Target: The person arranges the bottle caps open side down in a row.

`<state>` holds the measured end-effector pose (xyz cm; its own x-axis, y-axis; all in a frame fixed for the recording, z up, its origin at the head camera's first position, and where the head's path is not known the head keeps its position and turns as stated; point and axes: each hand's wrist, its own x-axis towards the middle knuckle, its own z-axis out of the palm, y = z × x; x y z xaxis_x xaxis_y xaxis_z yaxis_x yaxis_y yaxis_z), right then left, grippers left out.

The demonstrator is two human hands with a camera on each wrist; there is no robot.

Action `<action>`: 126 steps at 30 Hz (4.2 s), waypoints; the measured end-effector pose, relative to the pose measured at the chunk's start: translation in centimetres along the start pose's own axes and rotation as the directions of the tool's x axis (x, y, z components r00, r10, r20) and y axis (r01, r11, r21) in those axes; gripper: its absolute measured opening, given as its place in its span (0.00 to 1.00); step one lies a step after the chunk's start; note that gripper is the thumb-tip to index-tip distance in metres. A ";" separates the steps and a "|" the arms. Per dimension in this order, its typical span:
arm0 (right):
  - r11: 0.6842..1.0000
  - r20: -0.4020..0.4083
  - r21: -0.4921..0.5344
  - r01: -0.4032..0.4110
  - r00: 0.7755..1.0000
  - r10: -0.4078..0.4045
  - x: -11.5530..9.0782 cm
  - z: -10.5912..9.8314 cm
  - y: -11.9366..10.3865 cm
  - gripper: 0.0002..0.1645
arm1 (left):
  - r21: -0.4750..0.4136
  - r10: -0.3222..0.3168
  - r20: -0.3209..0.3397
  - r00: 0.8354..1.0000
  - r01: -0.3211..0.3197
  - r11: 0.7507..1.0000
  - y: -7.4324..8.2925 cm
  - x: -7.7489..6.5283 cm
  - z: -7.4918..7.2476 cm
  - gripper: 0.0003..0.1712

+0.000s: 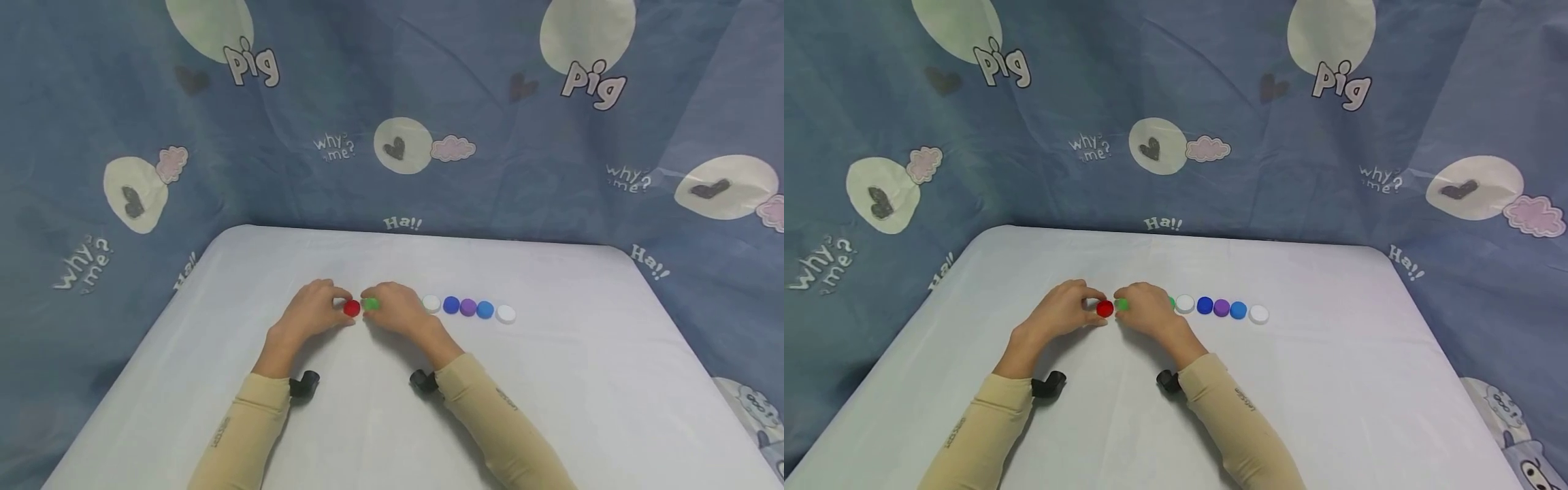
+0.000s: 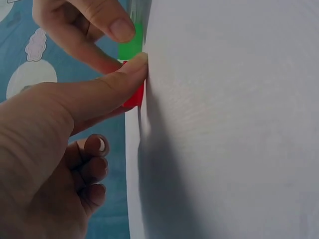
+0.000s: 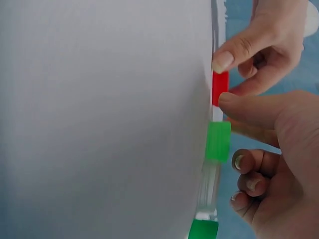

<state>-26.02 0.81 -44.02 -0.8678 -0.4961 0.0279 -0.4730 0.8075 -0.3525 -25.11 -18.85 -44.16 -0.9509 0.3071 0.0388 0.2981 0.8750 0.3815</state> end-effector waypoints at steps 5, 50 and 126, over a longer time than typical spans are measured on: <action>1.000 0.010 0.006 0.026 1.000 -0.026 0.3 0.2 -0.7 0.18 | -0.005 0.033 -0.023 0.999 -0.033 0.999 -0.2 0.1 0.3 0.21; 0.931 -0.067 0.364 -0.036 0.996 0.065 -1.5 -0.8 1.8 0.19 | -0.030 0.197 -0.206 0.959 -0.208 0.978 1.3 -0.2 -0.1 0.10; 0.998 -0.053 -0.055 0.021 0.998 -0.024 0.8 0.1 0.0 0.09 | 0.057 0.031 -0.099 0.995 -0.025 0.998 0.8 0.9 0.8 0.17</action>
<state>-26.67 0.39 -44.12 -0.8632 -0.4976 0.0860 -0.4987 0.8132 -0.3001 -25.62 -17.58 -44.51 -0.9449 0.2951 0.1418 0.3261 0.8868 0.3274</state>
